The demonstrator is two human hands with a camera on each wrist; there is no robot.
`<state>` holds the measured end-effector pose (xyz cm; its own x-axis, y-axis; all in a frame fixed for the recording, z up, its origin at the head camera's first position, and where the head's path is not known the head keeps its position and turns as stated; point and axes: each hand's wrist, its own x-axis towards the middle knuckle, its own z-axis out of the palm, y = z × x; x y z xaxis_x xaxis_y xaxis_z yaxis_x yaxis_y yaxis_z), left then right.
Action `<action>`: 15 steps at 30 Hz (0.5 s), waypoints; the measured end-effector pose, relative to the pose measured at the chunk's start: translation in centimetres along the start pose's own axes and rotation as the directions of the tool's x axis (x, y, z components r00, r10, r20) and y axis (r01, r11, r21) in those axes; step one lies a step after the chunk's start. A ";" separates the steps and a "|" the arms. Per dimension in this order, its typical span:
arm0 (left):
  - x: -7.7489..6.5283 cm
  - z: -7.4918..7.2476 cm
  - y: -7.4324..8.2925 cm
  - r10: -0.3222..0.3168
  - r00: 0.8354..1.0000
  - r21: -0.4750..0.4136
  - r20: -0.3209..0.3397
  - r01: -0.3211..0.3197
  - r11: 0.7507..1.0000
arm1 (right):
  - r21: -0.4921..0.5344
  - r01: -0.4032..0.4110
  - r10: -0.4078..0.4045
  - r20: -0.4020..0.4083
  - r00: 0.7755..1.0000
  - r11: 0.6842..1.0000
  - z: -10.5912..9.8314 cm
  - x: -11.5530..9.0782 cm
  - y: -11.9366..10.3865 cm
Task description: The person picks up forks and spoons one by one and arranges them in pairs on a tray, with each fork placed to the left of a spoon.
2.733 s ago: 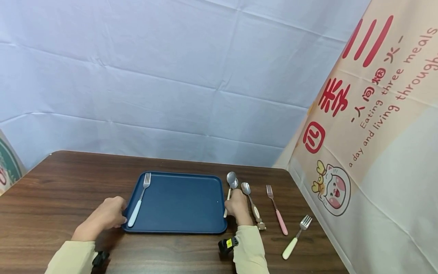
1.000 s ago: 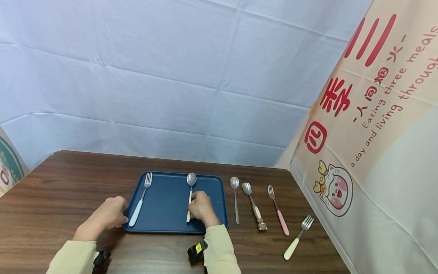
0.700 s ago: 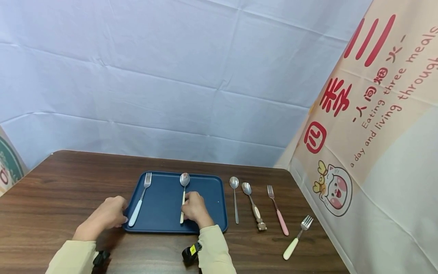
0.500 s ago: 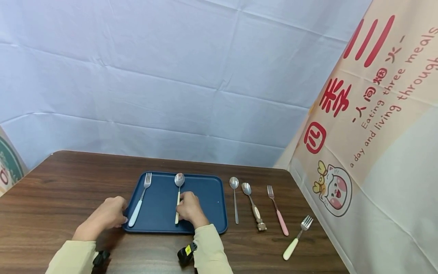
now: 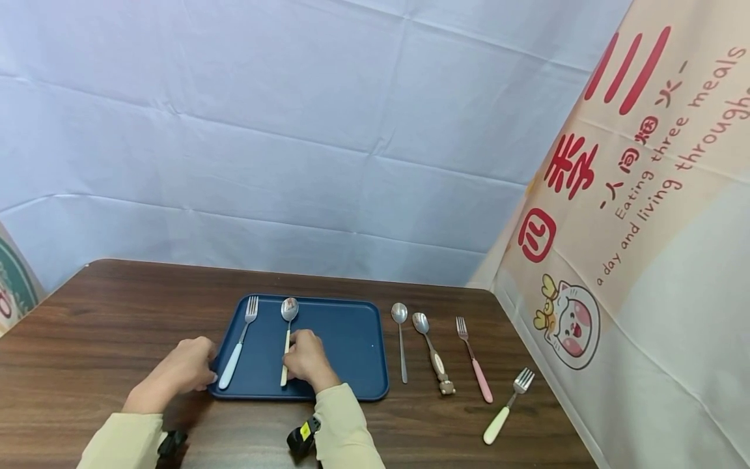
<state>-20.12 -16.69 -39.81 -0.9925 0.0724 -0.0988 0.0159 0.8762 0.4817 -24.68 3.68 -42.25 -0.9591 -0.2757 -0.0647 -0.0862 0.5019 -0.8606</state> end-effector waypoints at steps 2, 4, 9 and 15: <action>0.0 0.0 -0.1 0.000 1.000 0.001 0.001 0.000 1.000 | 0.010 0.000 0.000 0.004 1.000 1.000 0.3 0.0 -0.2; -0.1 0.0 -0.1 0.005 1.000 0.004 -0.002 -0.005 1.000 | 0.017 0.001 -0.002 0.011 1.000 1.000 0.6 0.1 -0.3; -0.1 0.0 -0.2 0.017 1.000 0.002 -0.016 -0.017 1.000 | 0.019 0.023 -0.024 0.024 0.999 1.000 1.2 0.2 -0.5; -0.1 0.1 -0.2 0.038 0.998 0.003 -0.052 -0.037 0.999 | 0.006 0.044 -0.045 0.041 0.998 0.999 1.6 0.3 -0.8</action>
<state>-19.99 -16.82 -39.99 -0.9961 0.0805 -0.0354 0.0535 0.8744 0.4823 -24.44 1.92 -42.35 -0.9424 -0.3313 -0.0471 -0.1268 0.4839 -0.8659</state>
